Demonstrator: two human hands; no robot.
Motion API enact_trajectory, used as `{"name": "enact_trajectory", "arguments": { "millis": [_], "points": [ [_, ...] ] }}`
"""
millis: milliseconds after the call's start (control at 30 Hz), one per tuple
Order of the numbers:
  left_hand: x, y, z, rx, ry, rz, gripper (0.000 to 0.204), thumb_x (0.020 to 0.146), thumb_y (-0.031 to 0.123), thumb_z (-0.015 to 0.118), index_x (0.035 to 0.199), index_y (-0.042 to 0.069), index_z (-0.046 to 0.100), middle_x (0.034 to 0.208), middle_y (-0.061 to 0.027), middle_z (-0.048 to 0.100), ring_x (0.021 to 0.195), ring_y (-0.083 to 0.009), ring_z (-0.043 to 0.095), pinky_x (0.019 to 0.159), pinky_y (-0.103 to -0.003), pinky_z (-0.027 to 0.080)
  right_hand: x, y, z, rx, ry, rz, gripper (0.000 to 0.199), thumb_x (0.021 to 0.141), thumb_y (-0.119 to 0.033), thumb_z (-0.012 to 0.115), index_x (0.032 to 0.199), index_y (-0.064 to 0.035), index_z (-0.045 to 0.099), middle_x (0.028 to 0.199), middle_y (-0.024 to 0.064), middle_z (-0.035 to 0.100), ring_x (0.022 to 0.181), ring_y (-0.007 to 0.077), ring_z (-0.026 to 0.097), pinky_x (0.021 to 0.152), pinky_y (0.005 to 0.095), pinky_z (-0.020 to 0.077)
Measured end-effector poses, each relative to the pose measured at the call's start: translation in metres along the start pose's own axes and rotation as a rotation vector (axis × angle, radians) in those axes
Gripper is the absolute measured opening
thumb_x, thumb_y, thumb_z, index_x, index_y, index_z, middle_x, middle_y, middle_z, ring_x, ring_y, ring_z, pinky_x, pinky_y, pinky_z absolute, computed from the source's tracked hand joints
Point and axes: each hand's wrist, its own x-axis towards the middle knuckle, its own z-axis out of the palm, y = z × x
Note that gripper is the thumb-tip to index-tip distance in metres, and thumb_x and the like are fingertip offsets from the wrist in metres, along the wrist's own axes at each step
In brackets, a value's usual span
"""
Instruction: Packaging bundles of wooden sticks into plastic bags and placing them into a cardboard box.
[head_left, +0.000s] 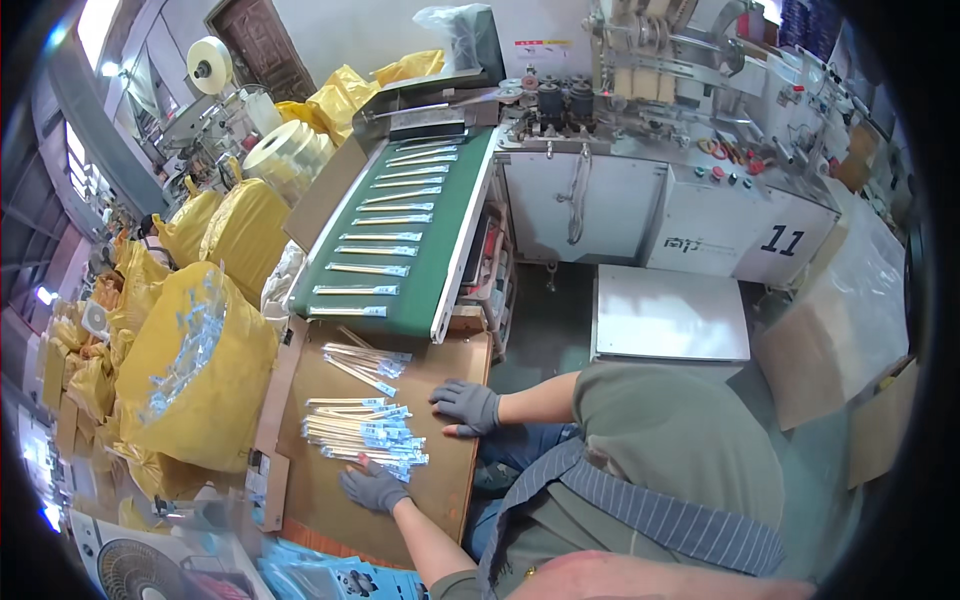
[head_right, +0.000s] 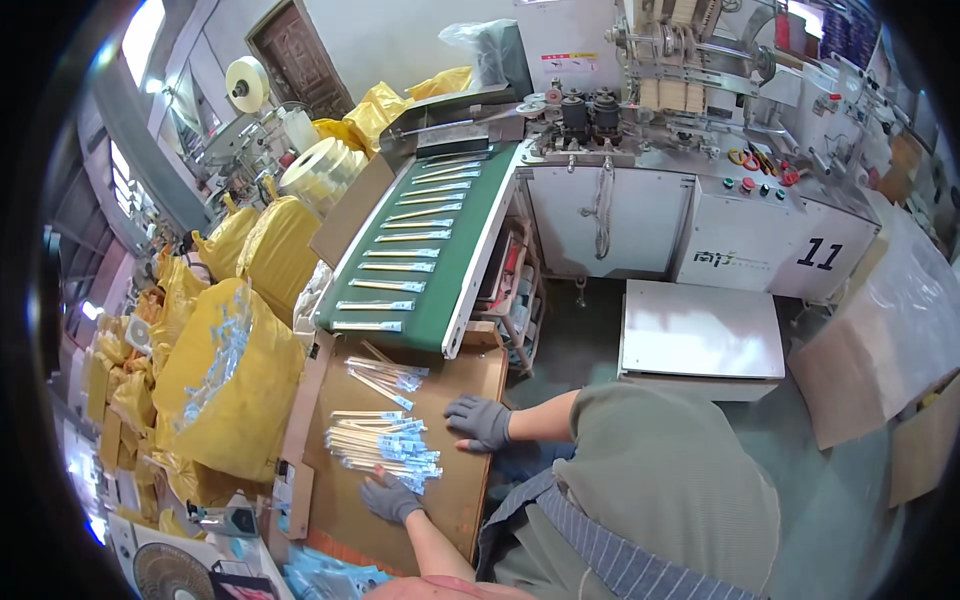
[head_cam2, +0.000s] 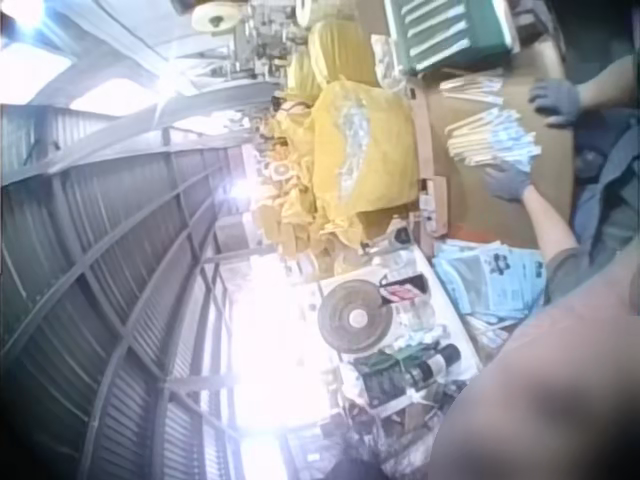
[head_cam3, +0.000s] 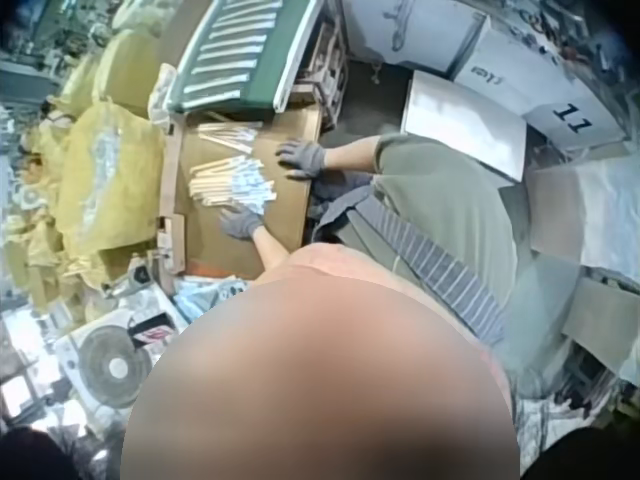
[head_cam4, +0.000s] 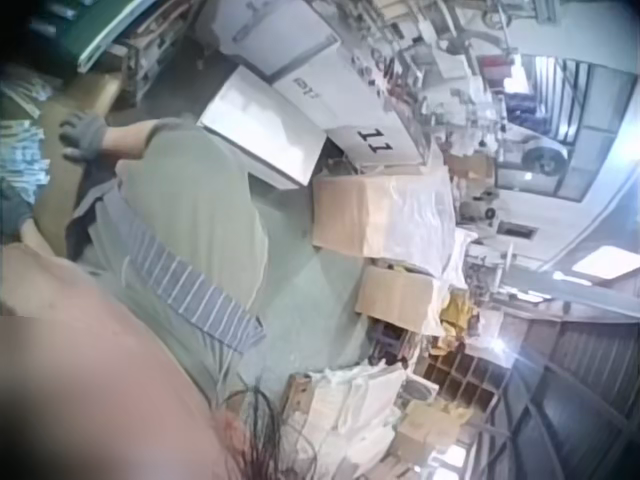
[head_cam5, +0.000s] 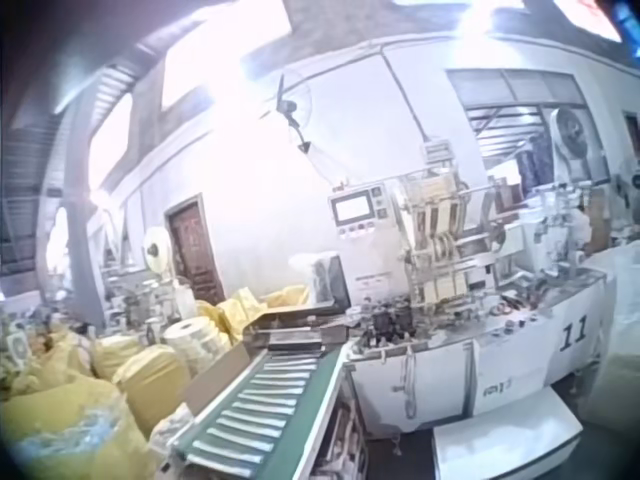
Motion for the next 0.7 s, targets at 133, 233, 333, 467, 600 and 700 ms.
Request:
{"name": "enact_trajectory", "arguments": {
  "millis": [133, 233, 333, 467, 600, 700],
  "points": [
    [0.0, 0.002, -0.001, -0.006, 0.01, 0.012, 0.064, 0.091, 0.053, 0.044, 0.113, -0.005, 0.06, 0.125, -0.0238, 0.054, 0.119, -0.0369, 0.048, 0.102, -0.046, 0.033, 0.001, -0.001, 0.0, 0.006, -0.018, 0.009, 0.043, 0.081, -0.04, 0.057, 0.105, -0.0042, 0.055, 0.118, 0.0181, 0.052, 0.113, 0.0354, 0.049, 0.102, 0.0478, 0.034],
    [-0.001, 0.007, -0.004, -0.007, -0.014, -0.011, 0.063, 0.091, 0.052, 0.045, 0.113, -0.005, 0.06, 0.125, -0.0242, 0.054, 0.119, -0.0369, 0.048, 0.102, -0.046, 0.033, 0.0, -0.002, -0.004, -0.032, -0.006, 0.0, 0.04, 0.084, -0.04, 0.057, 0.105, -0.0053, 0.055, 0.118, 0.0166, 0.053, 0.112, 0.0344, 0.049, 0.1, 0.0452, 0.0366],
    [-0.001, 0.007, -0.006, -0.029, -0.009, -0.007, 0.062, 0.091, 0.051, 0.047, 0.113, -0.006, 0.06, 0.125, -0.0245, 0.054, 0.119, -0.037, 0.048, 0.102, -0.046, 0.033, 0.001, -0.001, -0.002, -0.013, -0.013, 0.009, 0.043, 0.081, -0.04, 0.057, 0.106, -0.0047, 0.054, 0.118, 0.0179, 0.052, 0.113, 0.0353, 0.049, 0.102, 0.0474, 0.0343],
    [-0.001, 0.007, -0.008, -0.036, -0.014, 0.005, 0.061, 0.091, 0.05, 0.048, 0.114, -0.005, 0.059, 0.125, -0.0247, 0.054, 0.118, -0.0372, 0.048, 0.102, -0.046, 0.033, 0.0, -0.003, -0.003, -0.012, -0.01, 0.009, 0.043, 0.081, -0.04, 0.057, 0.106, -0.005, 0.054, 0.117, 0.0177, 0.052, 0.112, 0.0353, 0.049, 0.101, 0.0474, 0.0348],
    [-0.004, 0.0, -0.007, 0.0, 0.061, 0.041, 0.064, 0.091, 0.053, 0.045, 0.111, -0.005, 0.061, 0.12, -0.0235, 0.056, 0.114, -0.0373, 0.05, 0.099, -0.045, 0.036, 0.001, -0.006, -0.001, -0.004, -0.006, 0.002, 0.043, 0.081, -0.04, 0.057, 0.106, -0.0049, 0.054, 0.116, 0.0177, 0.052, 0.111, 0.0352, 0.049, 0.1, 0.0477, 0.0358],
    [-0.003, 0.006, -0.01, 0.035, 0.023, 0.027, 0.063, 0.091, 0.053, 0.045, 0.112, -0.004, 0.061, 0.12, -0.0242, 0.056, 0.114, -0.0378, 0.05, 0.099, -0.045, 0.036, 0.002, -0.007, -0.009, -0.001, 0.0, 0.001, 0.043, 0.08, -0.04, 0.058, 0.105, -0.0046, 0.053, 0.116, 0.0179, 0.052, 0.111, 0.0357, 0.049, 0.099, 0.0466, 0.037]
  ]
}}
